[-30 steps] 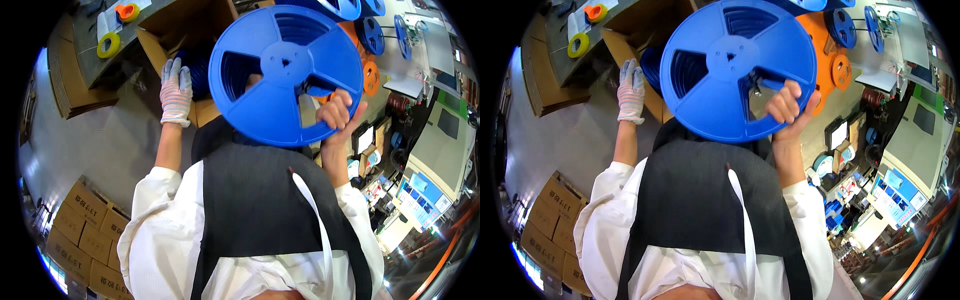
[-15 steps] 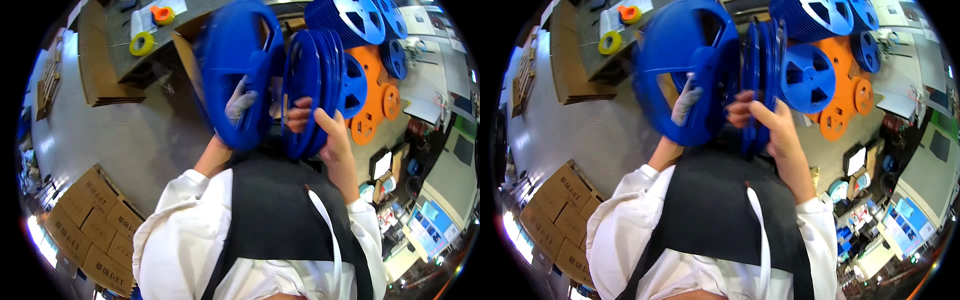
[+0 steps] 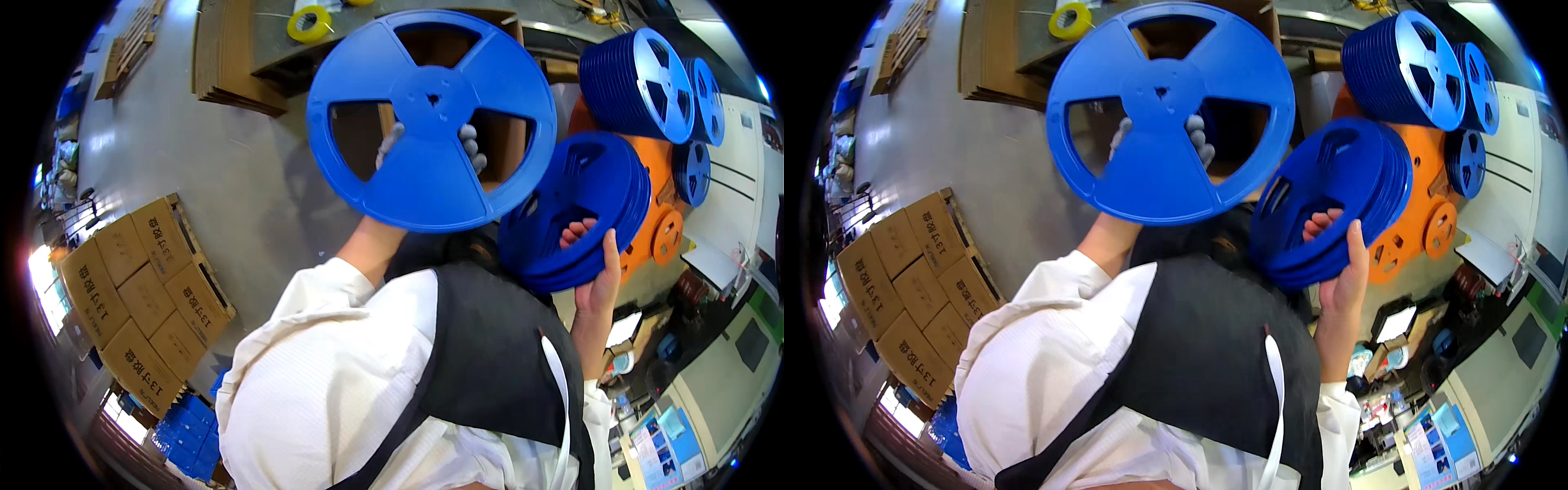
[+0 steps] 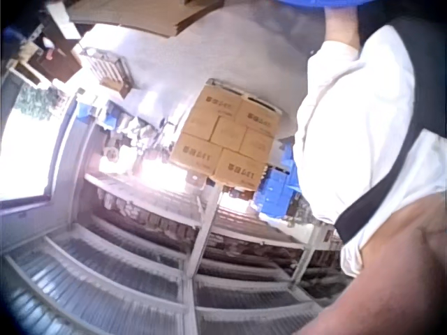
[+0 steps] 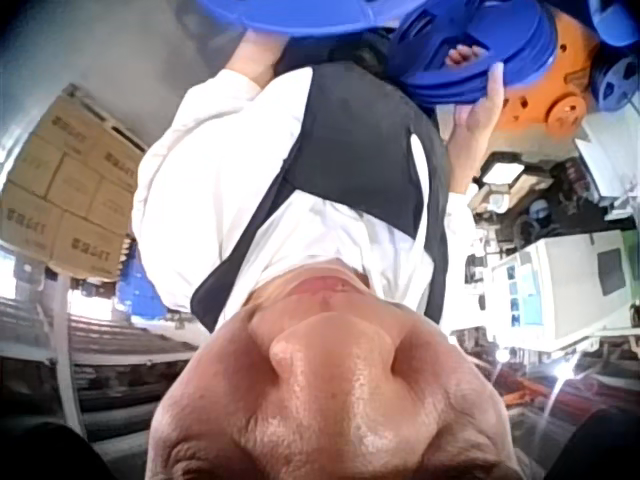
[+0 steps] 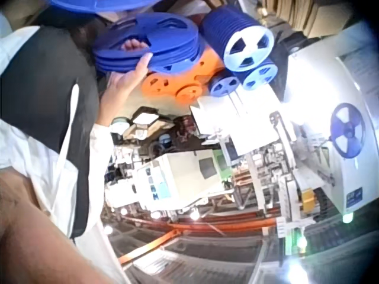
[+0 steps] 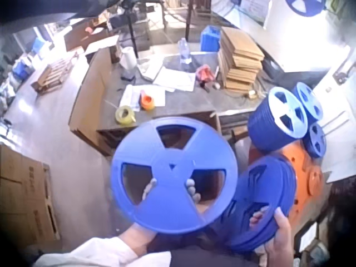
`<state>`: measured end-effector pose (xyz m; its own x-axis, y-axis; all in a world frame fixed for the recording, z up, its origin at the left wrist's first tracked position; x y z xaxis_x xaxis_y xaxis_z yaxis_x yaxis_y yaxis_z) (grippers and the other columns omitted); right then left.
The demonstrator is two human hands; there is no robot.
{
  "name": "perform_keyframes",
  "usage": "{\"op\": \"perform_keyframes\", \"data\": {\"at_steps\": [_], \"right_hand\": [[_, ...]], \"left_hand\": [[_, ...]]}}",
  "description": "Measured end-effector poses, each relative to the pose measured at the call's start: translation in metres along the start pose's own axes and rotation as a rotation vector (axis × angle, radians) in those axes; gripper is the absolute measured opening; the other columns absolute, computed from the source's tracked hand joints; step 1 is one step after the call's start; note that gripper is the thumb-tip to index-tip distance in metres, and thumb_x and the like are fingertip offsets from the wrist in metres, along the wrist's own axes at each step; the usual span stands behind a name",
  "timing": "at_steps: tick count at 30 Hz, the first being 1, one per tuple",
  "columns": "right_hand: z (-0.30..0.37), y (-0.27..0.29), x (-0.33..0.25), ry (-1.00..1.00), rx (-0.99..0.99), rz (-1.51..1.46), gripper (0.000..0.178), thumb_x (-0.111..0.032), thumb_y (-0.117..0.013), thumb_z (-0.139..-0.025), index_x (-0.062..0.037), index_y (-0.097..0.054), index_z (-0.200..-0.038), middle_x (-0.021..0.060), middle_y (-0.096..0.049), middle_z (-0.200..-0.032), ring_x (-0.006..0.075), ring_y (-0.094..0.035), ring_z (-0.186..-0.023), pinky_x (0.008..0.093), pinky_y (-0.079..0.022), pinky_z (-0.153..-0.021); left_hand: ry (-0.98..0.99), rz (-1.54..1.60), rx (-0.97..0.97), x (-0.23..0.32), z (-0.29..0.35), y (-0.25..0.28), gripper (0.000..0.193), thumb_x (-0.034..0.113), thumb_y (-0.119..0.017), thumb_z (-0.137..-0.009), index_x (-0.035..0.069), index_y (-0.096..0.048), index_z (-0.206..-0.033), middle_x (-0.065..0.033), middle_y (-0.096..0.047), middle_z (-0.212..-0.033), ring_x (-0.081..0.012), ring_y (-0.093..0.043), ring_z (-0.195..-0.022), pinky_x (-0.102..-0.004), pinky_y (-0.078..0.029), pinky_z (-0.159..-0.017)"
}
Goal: The person picks up blue plastic spools from a stack and places them into a cardboard box. They handle the spools one at a time, rotating them to fit inside the box, and continue stacking them until the box is filled.
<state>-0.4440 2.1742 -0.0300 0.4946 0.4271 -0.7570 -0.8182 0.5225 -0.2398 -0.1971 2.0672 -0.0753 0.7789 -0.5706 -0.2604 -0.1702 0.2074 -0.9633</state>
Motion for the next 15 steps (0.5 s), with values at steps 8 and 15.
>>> {"op": "perform_keyframes", "data": {"at_steps": [8, 15], "right_hand": [[0.004, 0.036, 0.008, 0.074, 0.161, 0.004, 0.040, -0.034, -0.049, -0.098, 0.0018, -0.056, -0.113, 0.0166, -0.066, -0.099, 0.0259, -0.066, -0.089, 0.0397, -0.054, -0.082], [0.016, 0.037, -0.004, 0.188, 0.251, 0.054, 0.036, -0.026, -0.055, -0.094, 0.0060, -0.055, -0.110, 0.0201, -0.066, -0.098, 0.0266, -0.067, -0.085, 0.0381, -0.056, -0.076]], "left_hand": [[-0.078, -0.082, 0.172, 0.013, -0.008, 0.039, 0.066, 0.046, -0.052, -0.090, 0.000, -0.043, -0.137, -0.0225, -0.058, -0.122, -0.0371, -0.058, -0.113, -0.0478, -0.043, -0.103], [-0.048, -0.631, 0.743, 0.048, 0.005, 0.214, 0.051, 0.037, -0.045, -0.096, 0.010, -0.043, -0.138, -0.0172, -0.051, -0.131, -0.0350, -0.054, -0.112, -0.0518, -0.040, -0.101]]}}
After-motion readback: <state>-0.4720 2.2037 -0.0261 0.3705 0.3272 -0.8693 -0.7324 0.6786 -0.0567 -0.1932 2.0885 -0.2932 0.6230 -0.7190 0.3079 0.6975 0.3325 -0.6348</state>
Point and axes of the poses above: each hand's wrist, its own z-axis away from the middle knuckle, its own y-axis out of the back of the hand, x = y × z, the point moved 10 cm from there along -z, towards the middle knuckle
